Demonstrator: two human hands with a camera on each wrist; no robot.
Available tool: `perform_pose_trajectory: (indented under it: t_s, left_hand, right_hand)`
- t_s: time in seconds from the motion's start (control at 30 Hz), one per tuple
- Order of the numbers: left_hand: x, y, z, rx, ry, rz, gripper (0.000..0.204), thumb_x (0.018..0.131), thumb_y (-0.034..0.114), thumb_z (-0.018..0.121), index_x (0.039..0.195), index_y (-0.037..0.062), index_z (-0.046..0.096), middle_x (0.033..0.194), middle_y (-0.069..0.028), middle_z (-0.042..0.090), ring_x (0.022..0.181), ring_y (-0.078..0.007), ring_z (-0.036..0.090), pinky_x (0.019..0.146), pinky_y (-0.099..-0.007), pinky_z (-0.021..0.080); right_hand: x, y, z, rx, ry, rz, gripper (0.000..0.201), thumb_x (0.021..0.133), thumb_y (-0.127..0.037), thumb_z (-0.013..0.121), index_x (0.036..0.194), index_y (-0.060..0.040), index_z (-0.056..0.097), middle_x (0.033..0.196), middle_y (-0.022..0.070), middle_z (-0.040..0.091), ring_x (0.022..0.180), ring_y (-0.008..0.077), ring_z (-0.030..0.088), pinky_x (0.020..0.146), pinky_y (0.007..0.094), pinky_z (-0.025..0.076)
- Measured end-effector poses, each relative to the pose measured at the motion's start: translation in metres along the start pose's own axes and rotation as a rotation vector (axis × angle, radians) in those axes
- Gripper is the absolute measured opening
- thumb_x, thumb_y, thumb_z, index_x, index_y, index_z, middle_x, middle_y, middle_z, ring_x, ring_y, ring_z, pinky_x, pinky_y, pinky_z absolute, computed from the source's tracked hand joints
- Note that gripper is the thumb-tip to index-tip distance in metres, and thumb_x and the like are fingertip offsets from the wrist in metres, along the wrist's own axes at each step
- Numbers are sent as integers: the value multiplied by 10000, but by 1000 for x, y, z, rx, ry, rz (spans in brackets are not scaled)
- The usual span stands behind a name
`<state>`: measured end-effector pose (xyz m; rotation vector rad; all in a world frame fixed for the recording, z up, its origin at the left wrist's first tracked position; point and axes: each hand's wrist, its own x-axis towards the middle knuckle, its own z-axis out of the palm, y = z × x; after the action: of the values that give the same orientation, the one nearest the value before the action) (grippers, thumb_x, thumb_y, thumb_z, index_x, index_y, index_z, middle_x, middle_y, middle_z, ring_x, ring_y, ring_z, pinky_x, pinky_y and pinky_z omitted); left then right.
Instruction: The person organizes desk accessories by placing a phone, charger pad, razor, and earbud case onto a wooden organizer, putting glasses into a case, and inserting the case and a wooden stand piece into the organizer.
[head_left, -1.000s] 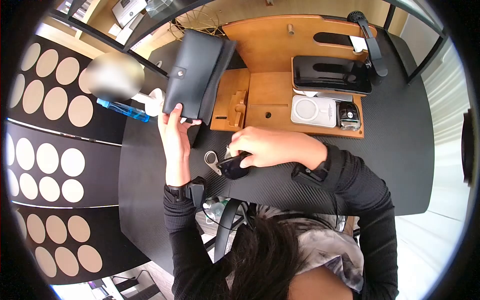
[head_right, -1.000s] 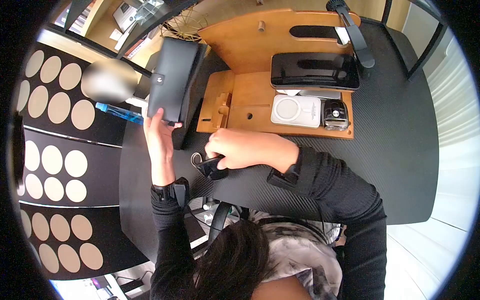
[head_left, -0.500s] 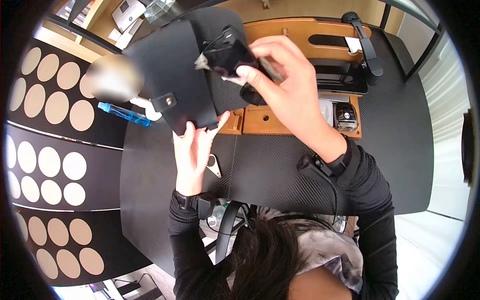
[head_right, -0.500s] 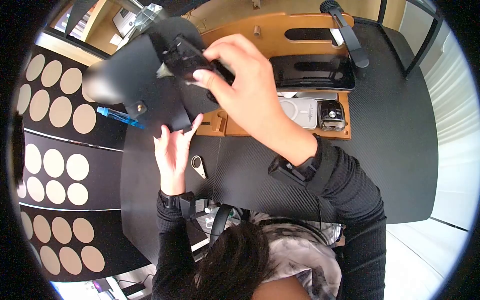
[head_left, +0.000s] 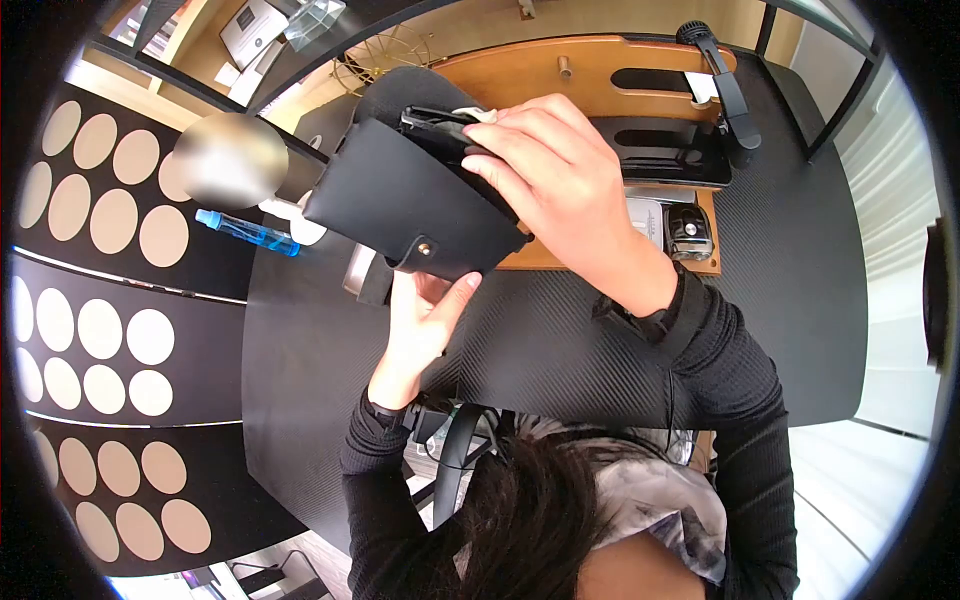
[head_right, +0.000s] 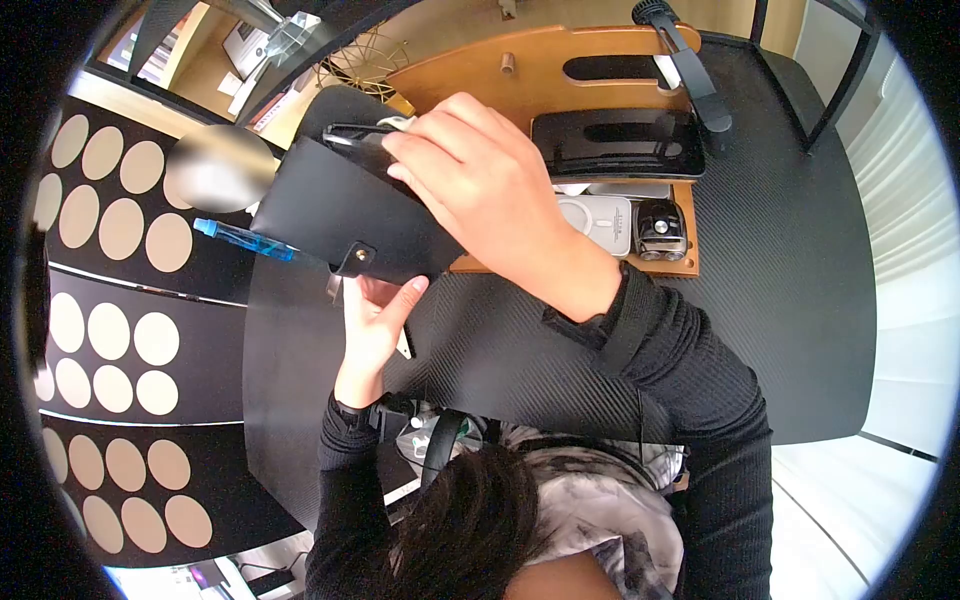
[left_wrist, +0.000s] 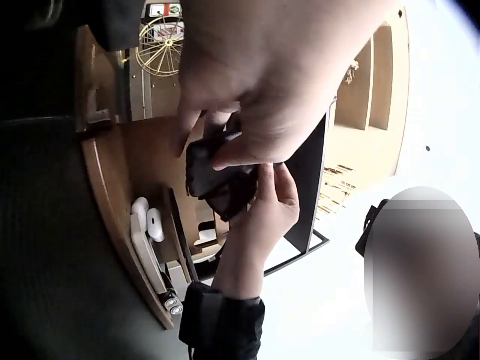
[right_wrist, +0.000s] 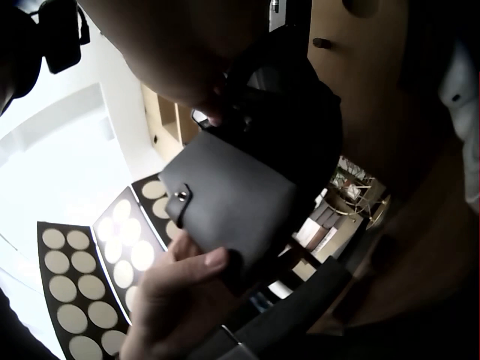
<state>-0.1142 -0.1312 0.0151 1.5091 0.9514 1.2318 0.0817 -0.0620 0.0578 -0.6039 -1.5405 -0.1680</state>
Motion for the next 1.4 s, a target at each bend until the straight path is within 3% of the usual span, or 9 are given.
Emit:
perform_pose_trajectory:
  t_s: [0.27,0.5,0.63,0.9,1.1,1.17,1.3,1.33,1.4]
  left_hand:
    - [-5,13,12,140,33,47,278,936,-15,587,1213,-18,565,1128,-107,629,1031,-178,598,878,-319,490]
    - [-14,12,0,-53,18,-81,325,971,145,601,1245,-29,575,1143,-79,629,1038,-160,572,943,-309,448]
    - [-21,12,-6,-255,62,-28,354,935,96,645,1266,10,556,1209,-92,602,1088,-188,582,968,-324,480]
    - [-2,-1,-11,-424,339,-142,384,930,98,616,1281,6,491,1128,-81,613,1045,-221,610,930,-402,524]
    - [-24,-12,-27,-408,-5,-201,526,819,64,751,1290,4,525,1194,-62,599,1101,-173,576,919,-323,504]
    - [-25,-6,-24,24,-85,-302,526,812,104,780,1275,21,543,1179,-53,599,1094,-171,580,912,-322,507]
    - [-22,-38,-32,-594,-83,-118,493,875,38,685,1327,48,491,1203,-65,580,1118,-187,572,948,-322,493]
    - [-10,-11,-7,-430,232,-186,480,903,2,622,1353,45,460,1264,-90,555,1157,-202,553,984,-344,475]
    - [2,0,-4,-537,313,-212,379,936,165,579,1281,21,513,1272,-120,572,1197,-252,546,1018,-405,457]
  right_hand:
    - [1,-5,-2,346,-64,294,243,711,-113,800,918,-23,711,784,94,664,722,227,639,666,325,519]
    - [-8,-36,2,768,-332,481,273,926,-223,640,1046,17,691,852,150,696,794,261,673,761,335,526]
    - [-19,-32,7,1154,-588,556,423,978,-192,572,1353,-10,495,1244,109,597,1097,183,574,914,324,473]
    - [11,-51,-25,361,-627,261,463,897,-156,571,1280,79,461,1072,191,593,987,362,596,788,444,512]
    - [-5,-47,-16,644,-668,360,593,907,-227,632,1420,-21,416,1293,227,541,1180,349,537,1016,407,424]
    - [6,-35,-19,907,-911,559,604,912,-248,633,1421,-10,411,1306,219,539,1212,342,522,1007,397,430]
    - [-1,-30,-21,643,-849,382,607,903,-250,641,1412,0,424,1259,192,560,1118,307,555,964,392,449]
    - [17,-39,-35,552,-952,425,588,894,-209,633,1403,10,437,1223,206,569,1107,325,560,946,405,454]
    - [9,-46,-29,407,-660,240,434,862,-137,597,1242,57,520,1047,196,589,995,326,579,854,408,478]
